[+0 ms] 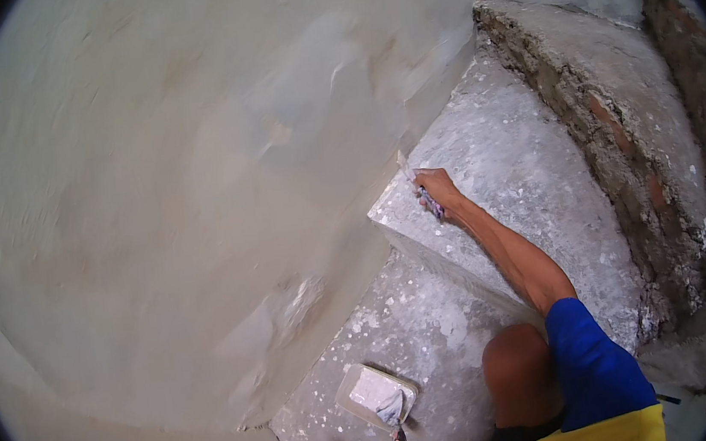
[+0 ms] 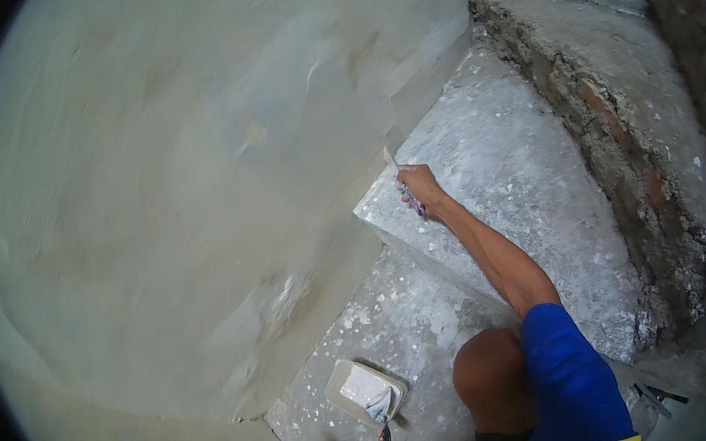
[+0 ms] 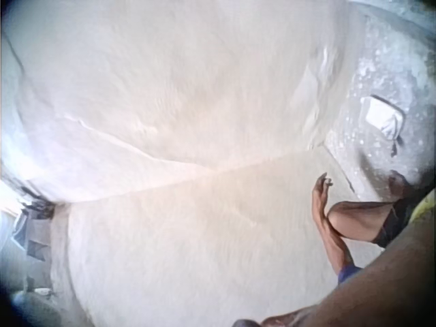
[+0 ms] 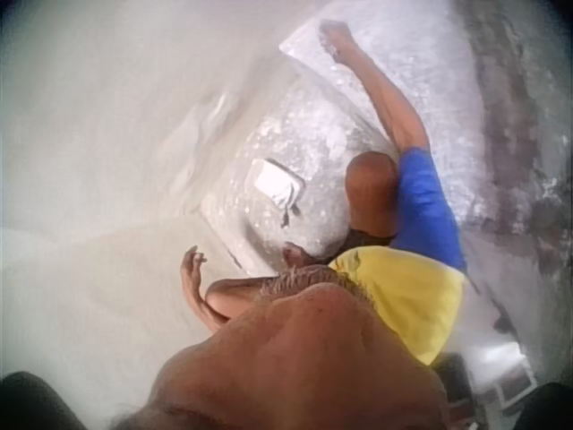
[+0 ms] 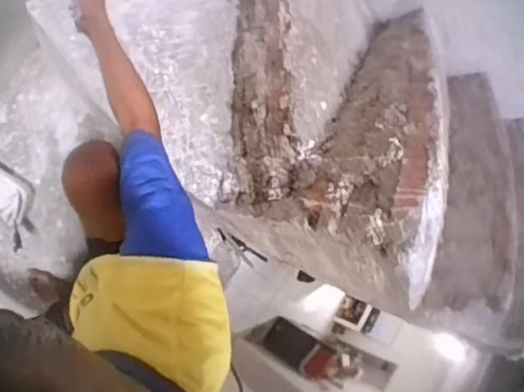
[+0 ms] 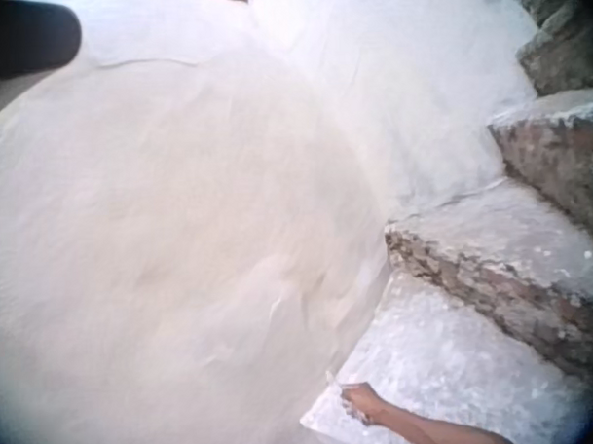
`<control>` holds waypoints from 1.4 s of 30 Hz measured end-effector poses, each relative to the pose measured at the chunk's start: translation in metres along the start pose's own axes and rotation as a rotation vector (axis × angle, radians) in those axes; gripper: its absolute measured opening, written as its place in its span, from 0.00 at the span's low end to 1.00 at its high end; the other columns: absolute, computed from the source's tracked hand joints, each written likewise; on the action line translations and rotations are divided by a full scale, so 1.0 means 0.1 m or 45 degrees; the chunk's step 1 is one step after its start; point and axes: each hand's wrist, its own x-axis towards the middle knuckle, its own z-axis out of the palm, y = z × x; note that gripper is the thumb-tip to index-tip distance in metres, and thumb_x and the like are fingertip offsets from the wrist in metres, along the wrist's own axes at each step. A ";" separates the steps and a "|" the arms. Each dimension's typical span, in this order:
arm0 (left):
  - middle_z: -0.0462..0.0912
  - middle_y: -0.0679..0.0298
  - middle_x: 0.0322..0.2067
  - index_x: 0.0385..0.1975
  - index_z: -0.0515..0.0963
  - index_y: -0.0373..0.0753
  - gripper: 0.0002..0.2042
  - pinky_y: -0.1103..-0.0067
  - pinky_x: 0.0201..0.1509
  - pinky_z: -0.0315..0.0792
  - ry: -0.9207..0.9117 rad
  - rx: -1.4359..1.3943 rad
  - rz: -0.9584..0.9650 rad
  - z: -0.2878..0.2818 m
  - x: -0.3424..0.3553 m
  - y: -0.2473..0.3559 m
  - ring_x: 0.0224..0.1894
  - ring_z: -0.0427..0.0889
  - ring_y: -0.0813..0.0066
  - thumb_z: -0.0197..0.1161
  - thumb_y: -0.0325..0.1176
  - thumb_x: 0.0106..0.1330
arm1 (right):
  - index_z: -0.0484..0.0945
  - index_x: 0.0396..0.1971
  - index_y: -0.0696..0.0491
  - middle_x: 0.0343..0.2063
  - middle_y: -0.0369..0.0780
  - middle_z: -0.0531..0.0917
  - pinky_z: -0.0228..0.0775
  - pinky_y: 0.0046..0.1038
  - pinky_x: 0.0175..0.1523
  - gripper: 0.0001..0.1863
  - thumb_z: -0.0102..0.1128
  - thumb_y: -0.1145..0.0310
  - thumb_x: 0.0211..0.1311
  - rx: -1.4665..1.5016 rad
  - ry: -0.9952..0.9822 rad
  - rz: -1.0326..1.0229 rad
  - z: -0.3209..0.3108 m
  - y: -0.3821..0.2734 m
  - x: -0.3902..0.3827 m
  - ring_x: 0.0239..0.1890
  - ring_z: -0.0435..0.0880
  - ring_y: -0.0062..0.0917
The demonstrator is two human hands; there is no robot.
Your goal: The person applies plaster to a wall near a staircase using spatulas. They scoop the material from a small container and spread it over a section of the wall to smooth it out.
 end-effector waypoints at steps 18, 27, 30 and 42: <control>0.81 0.56 0.44 0.52 0.76 0.35 0.14 0.71 0.49 0.72 -0.034 0.309 0.505 0.48 0.38 1.18 0.46 0.79 0.64 0.56 0.33 0.71 | 0.70 0.51 0.56 0.36 0.40 0.80 0.68 0.19 0.19 0.21 0.50 0.58 0.64 0.603 -0.124 -0.008 -0.79 -0.35 -0.06 0.23 0.75 0.18; 0.80 0.53 0.46 0.48 0.78 0.41 0.17 0.70 0.46 0.72 0.020 0.745 1.175 0.95 1.22 2.66 0.42 0.79 0.54 0.63 0.22 0.57 | 0.70 0.58 0.56 0.38 0.42 0.81 0.69 0.25 0.25 0.24 0.49 0.61 0.64 0.461 0.187 -0.183 -1.02 -0.55 0.57 0.26 0.77 0.22; 0.80 0.54 0.45 0.48 0.78 0.41 0.17 0.69 0.47 0.72 -0.047 0.684 1.068 0.96 1.37 2.89 0.43 0.78 0.52 0.64 0.22 0.57 | 0.68 0.61 0.56 0.38 0.43 0.81 0.72 0.26 0.31 0.26 0.49 0.64 0.63 0.403 0.270 -0.256 -1.13 -0.63 0.88 0.28 0.78 0.24; 0.80 0.52 0.44 0.49 0.74 0.30 0.12 0.72 0.53 0.73 0.035 0.508 0.311 0.06 0.66 1.02 0.47 0.78 0.64 0.56 0.26 0.68 | 0.63 0.67 0.44 0.46 0.38 0.80 0.66 0.24 0.26 0.28 0.48 0.66 0.66 0.236 0.460 -0.248 -1.13 -0.91 1.87 0.31 0.81 0.23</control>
